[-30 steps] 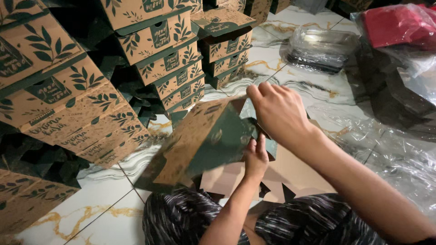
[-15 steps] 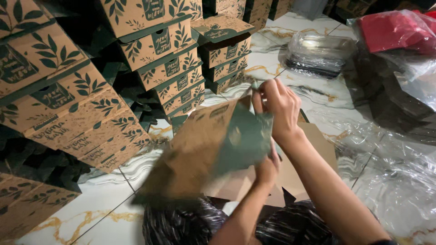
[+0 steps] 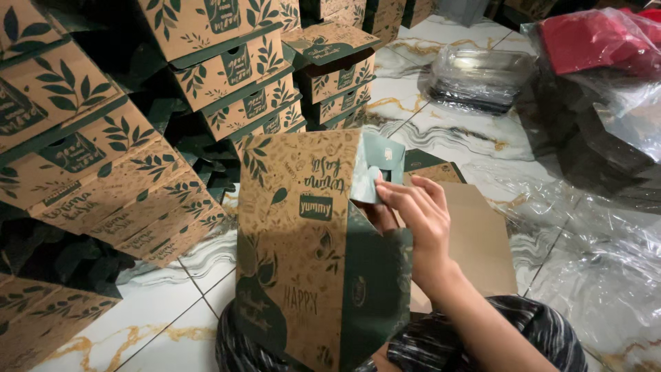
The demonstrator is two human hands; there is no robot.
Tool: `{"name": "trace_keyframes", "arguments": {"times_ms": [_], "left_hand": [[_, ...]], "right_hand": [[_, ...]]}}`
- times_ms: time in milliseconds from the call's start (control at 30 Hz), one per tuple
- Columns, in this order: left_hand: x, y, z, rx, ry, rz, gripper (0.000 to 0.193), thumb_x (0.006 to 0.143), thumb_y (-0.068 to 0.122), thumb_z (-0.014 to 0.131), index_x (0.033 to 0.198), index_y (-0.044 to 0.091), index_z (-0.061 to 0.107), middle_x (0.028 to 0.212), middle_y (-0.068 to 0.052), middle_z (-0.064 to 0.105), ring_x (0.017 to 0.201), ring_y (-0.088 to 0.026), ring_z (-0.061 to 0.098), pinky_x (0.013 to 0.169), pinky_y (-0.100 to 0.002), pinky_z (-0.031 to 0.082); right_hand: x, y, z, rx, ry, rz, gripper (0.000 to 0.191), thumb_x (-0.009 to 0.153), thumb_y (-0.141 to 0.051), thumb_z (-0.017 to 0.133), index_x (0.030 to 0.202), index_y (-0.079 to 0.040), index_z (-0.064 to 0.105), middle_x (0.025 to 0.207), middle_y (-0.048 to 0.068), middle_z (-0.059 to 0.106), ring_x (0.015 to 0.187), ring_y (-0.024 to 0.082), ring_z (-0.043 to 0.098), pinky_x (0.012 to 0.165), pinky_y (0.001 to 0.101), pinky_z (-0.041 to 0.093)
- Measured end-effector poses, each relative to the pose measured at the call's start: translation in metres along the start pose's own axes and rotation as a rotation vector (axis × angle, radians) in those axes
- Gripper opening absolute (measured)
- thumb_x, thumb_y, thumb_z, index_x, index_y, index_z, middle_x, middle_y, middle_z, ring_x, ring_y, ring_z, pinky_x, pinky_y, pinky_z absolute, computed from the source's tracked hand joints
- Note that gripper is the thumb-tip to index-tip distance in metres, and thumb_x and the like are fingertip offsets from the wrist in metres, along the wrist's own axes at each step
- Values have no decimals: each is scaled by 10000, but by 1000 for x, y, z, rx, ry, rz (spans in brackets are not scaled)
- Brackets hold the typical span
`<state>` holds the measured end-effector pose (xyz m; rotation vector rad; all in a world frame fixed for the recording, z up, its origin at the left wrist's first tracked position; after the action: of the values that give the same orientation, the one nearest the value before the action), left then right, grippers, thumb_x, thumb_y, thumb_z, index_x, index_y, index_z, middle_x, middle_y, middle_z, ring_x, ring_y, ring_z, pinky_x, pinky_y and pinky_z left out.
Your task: The person sits on the floor and folds flat cardboard sheets into small rectangular boxes. They fold the side flaps, tuck tabs into slots, and then place each completed box into a stack beside them.
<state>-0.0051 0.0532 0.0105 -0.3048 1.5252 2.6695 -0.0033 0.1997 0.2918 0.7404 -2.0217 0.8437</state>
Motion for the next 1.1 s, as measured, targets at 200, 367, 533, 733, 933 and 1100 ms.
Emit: {"name": "trace_keyframes", "arguments": {"times_ms": [200,367,533,733,933,1100], "left_hand": [[-9,-13,4,40,-59,-28,410,1066,348,491,1086,-30,648,980,-228,692,896,-374,662,804,-480,501],[-15,-11,5,86,-114,-56,419,1061,360,493,1105,-25,651,995,-217,698,909,-362,669,816,-480,506],[-17,-12,10,94,-142,-80,429,1056,372,494,1124,-20,655,1011,-205,704,922,-351,675,828,-481,511],[-19,-14,11,117,-173,-102,443,1051,387,496,1148,-13,659,1029,-192,712,937,-338,683,843,-481,517],[-17,-16,16,142,-200,-124,458,1045,402,497,1171,-7,662,1047,-178,719,953,-325,691,858,-482,523],[-9,-21,11,197,-228,-128,472,1041,414,499,1191,-2,666,1063,-167,726,966,-314,698,870,-483,528]], "right_hand": [[-3,4,-2,-39,17,-35,209,887,-29,731,1093,-29,693,1139,117,750,1049,228,726,1122,478,408],[-6,29,7,-210,13,-82,287,813,-84,799,1090,-71,730,1102,66,737,1034,250,685,1107,483,404],[-22,49,17,-291,31,-143,309,830,-77,815,1130,-73,745,1117,66,736,1052,239,694,1136,491,386],[-38,55,17,-308,67,-142,315,856,-79,808,1164,-64,741,1140,76,743,1093,244,694,1157,487,354],[-32,51,14,-291,15,-189,335,837,-116,795,1161,-53,739,1137,77,749,1115,249,681,1177,495,316],[-36,60,20,-383,-82,-135,383,851,-187,760,1215,-80,706,1352,137,676,1240,292,624,1158,507,327]]}}
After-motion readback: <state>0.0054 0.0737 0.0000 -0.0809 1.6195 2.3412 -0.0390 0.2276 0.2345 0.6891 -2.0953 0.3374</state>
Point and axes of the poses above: each hand's wrist, its own x-axis towards the middle knuckle, its own z-axis out of the palm, y = z × x, the point moved 7 cm from there along x, towards the middle knuckle
